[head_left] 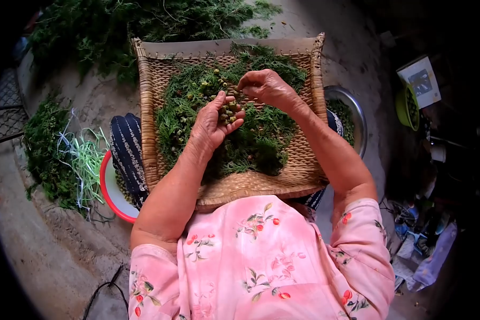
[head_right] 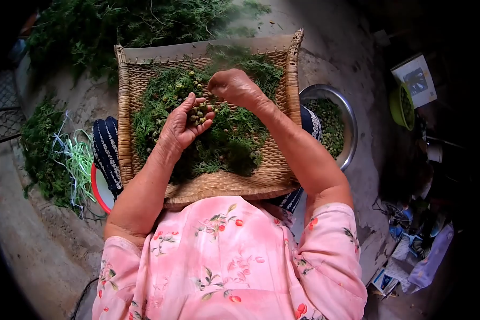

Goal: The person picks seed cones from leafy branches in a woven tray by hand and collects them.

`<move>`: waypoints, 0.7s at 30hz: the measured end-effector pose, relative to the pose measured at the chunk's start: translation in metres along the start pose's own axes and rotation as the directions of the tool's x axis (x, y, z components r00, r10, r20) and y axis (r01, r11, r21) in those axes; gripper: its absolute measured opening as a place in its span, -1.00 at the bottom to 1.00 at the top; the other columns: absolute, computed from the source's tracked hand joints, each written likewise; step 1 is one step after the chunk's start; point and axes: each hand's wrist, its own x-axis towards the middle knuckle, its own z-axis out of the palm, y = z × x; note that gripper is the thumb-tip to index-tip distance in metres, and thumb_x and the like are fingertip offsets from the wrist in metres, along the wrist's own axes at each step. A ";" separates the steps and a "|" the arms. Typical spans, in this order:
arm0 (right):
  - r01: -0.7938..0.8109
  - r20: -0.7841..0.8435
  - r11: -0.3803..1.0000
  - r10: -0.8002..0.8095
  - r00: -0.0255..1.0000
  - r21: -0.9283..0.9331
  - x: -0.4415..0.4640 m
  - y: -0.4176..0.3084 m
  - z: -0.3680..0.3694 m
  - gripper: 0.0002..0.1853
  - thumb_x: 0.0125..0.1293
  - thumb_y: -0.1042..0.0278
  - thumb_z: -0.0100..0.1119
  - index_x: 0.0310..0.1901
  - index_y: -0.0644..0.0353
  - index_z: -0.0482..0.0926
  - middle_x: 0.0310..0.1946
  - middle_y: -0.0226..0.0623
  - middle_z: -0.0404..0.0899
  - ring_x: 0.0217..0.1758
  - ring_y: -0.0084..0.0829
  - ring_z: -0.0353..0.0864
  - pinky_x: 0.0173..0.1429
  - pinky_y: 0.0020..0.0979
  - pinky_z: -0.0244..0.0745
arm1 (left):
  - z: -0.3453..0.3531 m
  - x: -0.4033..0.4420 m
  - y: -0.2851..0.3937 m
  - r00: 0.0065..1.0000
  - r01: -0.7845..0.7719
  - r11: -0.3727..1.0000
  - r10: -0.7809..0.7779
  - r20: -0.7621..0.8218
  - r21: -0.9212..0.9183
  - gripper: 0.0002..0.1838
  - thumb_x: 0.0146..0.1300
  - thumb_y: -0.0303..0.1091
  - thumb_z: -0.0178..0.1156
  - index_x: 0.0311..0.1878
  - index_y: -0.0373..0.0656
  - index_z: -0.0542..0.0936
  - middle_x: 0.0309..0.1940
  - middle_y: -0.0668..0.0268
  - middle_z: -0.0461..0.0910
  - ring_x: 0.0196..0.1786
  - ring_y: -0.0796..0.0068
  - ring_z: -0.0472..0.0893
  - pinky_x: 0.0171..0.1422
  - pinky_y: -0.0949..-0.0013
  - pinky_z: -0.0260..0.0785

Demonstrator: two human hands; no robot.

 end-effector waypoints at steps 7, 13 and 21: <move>0.168 0.051 0.512 -0.235 0.971 -0.842 0.027 0.013 0.024 -0.88 0.14 0.42 0.03 -0.30 0.22 0.49 -0.26 -0.13 0.43 -0.16 -0.13 0.53 -0.12 -0.22 0.48 | 0.000 0.001 0.000 0.999 0.017 1.000 -0.018 -0.027 -0.018 -0.61 0.27 -0.03 0.07 -0.09 -0.19 0.47 -0.36 0.25 0.54 -0.39 0.41 0.59 -0.44 0.44 0.54; 0.050 -0.062 0.520 -0.195 0.979 -0.853 0.024 0.025 0.035 -0.86 0.14 0.41 0.02 -0.29 0.23 0.51 -0.27 -0.09 0.46 -0.19 -0.11 0.54 -0.12 -0.19 0.48 | -0.004 0.002 -0.001 1.000 -0.008 0.998 0.007 -0.020 -0.054 -0.62 0.28 -0.03 0.06 -0.10 -0.19 0.47 -0.35 0.24 0.54 -0.37 0.41 0.60 -0.40 0.41 0.54; 0.315 -0.089 0.724 -0.460 0.883 -0.614 -0.005 -0.015 0.032 -0.82 0.06 0.36 0.21 -0.32 0.24 0.49 -0.43 -0.22 0.45 -0.28 -0.21 0.51 -0.22 -0.27 0.45 | 0.007 -0.001 -0.002 0.996 -0.032 0.997 0.026 -0.087 -0.067 -0.65 0.28 -0.02 0.05 -0.10 -0.11 0.46 -0.33 0.28 0.52 -0.33 0.40 0.58 -0.39 0.37 0.54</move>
